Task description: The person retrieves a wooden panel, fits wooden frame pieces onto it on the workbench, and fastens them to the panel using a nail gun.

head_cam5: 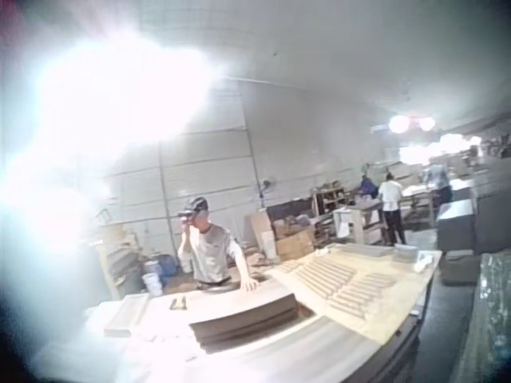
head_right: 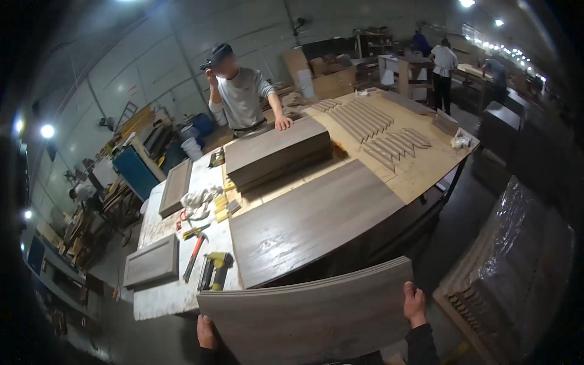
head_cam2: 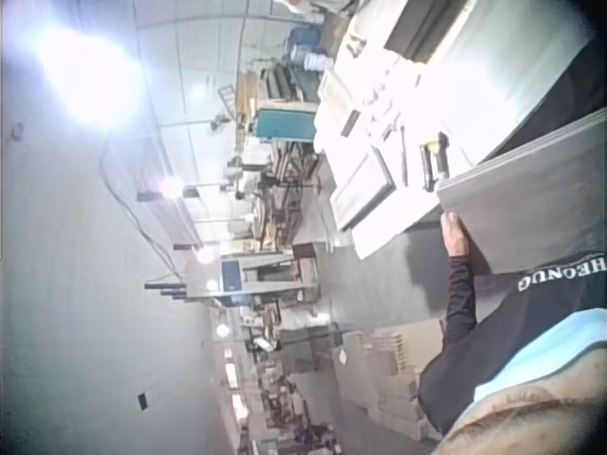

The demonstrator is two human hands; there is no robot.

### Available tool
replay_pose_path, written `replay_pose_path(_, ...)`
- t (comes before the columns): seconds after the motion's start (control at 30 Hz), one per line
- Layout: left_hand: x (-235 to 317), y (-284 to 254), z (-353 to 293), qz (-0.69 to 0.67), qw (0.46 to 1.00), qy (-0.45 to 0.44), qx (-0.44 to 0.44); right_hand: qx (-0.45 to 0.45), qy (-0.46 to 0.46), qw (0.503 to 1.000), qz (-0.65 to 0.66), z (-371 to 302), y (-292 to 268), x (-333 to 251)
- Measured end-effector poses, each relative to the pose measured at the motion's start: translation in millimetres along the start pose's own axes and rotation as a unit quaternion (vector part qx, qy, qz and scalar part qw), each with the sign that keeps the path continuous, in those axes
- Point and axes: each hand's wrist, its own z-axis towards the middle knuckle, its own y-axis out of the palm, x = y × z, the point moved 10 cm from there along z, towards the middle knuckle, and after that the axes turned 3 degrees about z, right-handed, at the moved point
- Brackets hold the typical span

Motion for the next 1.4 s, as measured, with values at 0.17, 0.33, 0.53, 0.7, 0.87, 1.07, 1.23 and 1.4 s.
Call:
replay_pose_path(0.17,-27.0,50.0,90.9,0.016,0.998,-0.030,-0.060,0.054,-0.006,0.998,-0.026,40.2,20.0,-42.5)
replay_pose_path(0.33,-66.1,74.5,213.0,-0.012,1.000,0.007,-0.023,0.022,0.059,0.993,-0.102,114.9,93.1,-67.2)
replay_pose_path(0.53,-104.3,97.8,357.9,0.003,0.997,-0.034,-0.075,-0.095,0.091,0.983,-0.125,172.7,171.1,-121.0)
replay_pose_path(0.7,-153.4,117.4,439.8,-0.107,0.977,-0.053,-0.177,-0.152,0.054,0.982,-0.095,209.4,232.7,-168.1)
replay_pose_path(0.87,-116.4,125.7,507.8,-0.041,0.980,0.026,-0.193,-0.175,0.066,0.976,-0.114,279.1,269.2,-188.0)
replay_pose_path(1.07,-137.5,150.5,596.0,-0.120,0.977,0.007,-0.178,-0.210,-0.056,0.968,-0.127,404.8,339.5,-235.8)
replay_pose_path(1.23,-194.4,184.4,670.4,-0.127,0.980,-0.063,-0.141,-0.181,-0.101,0.944,-0.258,485.9,379.3,-311.7)
replay_pose_path(1.4,-224.3,203.8,707.2,-0.157,0.975,-0.114,-0.104,-0.165,-0.044,0.932,-0.318,524.5,408.4,-336.7)
